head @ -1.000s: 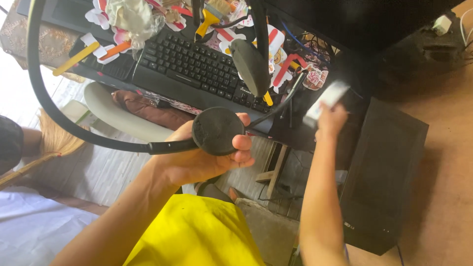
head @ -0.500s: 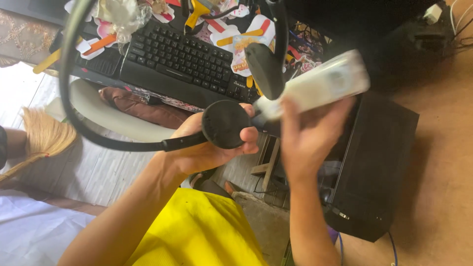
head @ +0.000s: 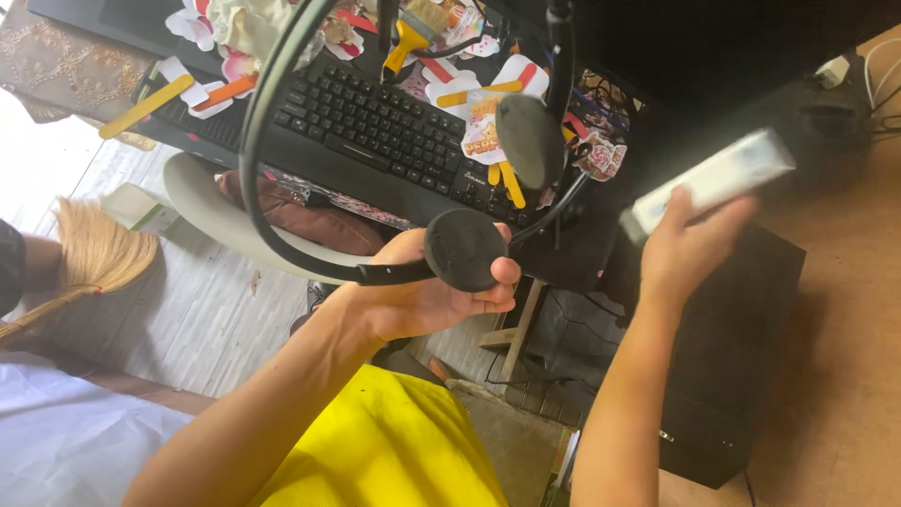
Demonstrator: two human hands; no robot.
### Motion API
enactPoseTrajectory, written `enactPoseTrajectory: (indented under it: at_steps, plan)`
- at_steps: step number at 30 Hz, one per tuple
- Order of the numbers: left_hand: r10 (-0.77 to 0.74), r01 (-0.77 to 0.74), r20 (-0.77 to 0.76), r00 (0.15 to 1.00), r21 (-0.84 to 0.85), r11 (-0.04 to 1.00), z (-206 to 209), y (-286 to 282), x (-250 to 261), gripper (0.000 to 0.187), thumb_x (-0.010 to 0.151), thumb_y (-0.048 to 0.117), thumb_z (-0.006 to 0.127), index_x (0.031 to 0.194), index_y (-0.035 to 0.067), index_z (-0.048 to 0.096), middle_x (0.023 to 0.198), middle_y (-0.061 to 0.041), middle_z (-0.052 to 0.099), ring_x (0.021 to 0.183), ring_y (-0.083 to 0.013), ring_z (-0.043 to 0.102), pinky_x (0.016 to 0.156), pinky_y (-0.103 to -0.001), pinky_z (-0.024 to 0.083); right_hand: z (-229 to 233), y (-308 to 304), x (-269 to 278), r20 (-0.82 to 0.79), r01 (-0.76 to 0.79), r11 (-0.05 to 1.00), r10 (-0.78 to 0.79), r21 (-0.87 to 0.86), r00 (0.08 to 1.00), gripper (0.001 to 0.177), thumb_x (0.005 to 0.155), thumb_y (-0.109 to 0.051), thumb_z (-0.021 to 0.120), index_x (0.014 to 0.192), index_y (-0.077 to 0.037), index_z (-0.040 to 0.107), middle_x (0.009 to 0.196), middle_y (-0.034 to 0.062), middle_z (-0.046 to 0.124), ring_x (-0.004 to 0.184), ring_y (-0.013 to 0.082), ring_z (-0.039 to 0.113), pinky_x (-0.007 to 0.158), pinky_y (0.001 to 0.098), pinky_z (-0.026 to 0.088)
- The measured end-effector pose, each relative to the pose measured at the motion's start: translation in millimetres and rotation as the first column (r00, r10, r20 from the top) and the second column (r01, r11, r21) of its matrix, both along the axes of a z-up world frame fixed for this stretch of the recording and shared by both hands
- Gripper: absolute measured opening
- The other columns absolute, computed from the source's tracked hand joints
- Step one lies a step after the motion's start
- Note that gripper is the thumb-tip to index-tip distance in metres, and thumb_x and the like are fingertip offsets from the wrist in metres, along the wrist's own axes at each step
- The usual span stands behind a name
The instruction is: Organize various headbands, paper cutouts, and electronics on a desk and clean a set of headphones.
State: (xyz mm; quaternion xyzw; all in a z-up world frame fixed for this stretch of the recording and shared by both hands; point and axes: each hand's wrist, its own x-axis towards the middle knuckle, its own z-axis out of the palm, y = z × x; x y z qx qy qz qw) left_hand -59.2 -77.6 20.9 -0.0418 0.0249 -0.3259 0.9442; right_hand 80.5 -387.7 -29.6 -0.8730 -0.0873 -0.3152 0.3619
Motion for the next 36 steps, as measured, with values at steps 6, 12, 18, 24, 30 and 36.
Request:
enactPoseTrajectory:
  at_steps: [6,12,18,24,30,36]
  plan:
    - [0.021,-0.021,0.018,1.0,-0.009,1.0,-2.7,6.1,-5.6,0.025,0.107,0.017,0.044,0.115,0.003,0.063,0.101,-0.016,0.068,0.091,-0.0293,0.064,0.095,-0.042,0.049,-154.6,-69.9,49.1,-0.791,0.352,0.925,-0.106,0.144,0.603,0.034,0.094,-0.006,0.071,0.122,0.003,0.055,0.119,0.0181,0.069,0.107,0.0285,0.07,0.089,0.0377,0.054]
    - [0.039,-0.033,-0.051,0.998,0.124,0.992,-6.7,3.8,-5.9,0.022,0.104,0.018,0.046,0.108,0.005,0.063,0.097,-0.015,0.07,0.089,-0.0291,0.065,0.092,-0.043,0.049,-242.0,-87.1,60.1,-0.765,0.241,0.895,0.151,0.374,0.626,0.024,0.1,-0.021,0.064,0.116,-0.003,0.069,0.119,0.0189,0.071,0.099,0.023,0.063,0.088,0.0361,0.051]
    - [0.075,-0.055,-0.075,0.994,0.245,0.968,-11.4,7.0,-6.4,0.016,0.103,0.015,0.048,0.105,0.006,0.062,0.097,-0.015,0.07,0.091,-0.0265,0.067,0.092,-0.044,0.05,-197.6,-40.5,53.0,-0.602,0.137,0.874,-0.428,-0.467,0.674,0.037,0.094,-0.033,0.078,0.109,-0.001,0.069,0.114,0.029,0.058,0.101,0.0446,0.059,0.089,0.05,0.048]
    - [0.097,-0.086,-0.04,0.994,0.229,0.97,-22.7,12.6,-4.9,0.02,0.1,0.018,0.049,0.104,0.006,0.065,0.1,-0.016,0.072,0.091,-0.0272,0.068,0.093,-0.042,0.051,45.9,93.3,-10.2,0.166,-0.066,0.996,0.077,-0.065,0.983,0.007,0.105,-0.006,0.078,0.1,-0.004,0.073,0.104,0.0074,0.058,0.101,0.025,0.057,0.089,0.0379,0.048]
    - [0.12,-0.119,0.009,0.993,0.233,0.965,-29.7,10.7,-2.7,0.018,0.101,0.017,0.053,0.103,0.003,0.066,0.105,-0.013,0.073,0.1,-0.025,0.069,0.1,-0.041,0.051,162.4,166.5,-60.6,0.151,-0.373,0.747,0.528,-0.551,0.836,0.024,0.091,-0.012,0.093,0.112,-0.02,0.083,0.105,0.0041,0.053,0.103,0.0269,0.052,0.091,0.0403,0.039]
    - [0.158,-0.179,0.108,0.981,0.223,0.958,-35.1,21.5,-6.8,0.019,0.101,0.019,0.059,0.108,0.004,0.068,0.111,-0.013,0.072,0.101,-0.0254,0.069,0.099,-0.043,0.052,144.1,187.3,-45.8,0.097,-0.37,0.479,0.705,-0.796,0.703,0.028,0.089,-0.014,0.085,0.115,-0.023,0.082,0.142,0.0052,0.054,0.133,0.0308,0.041,0.109,0.0472,0.032]
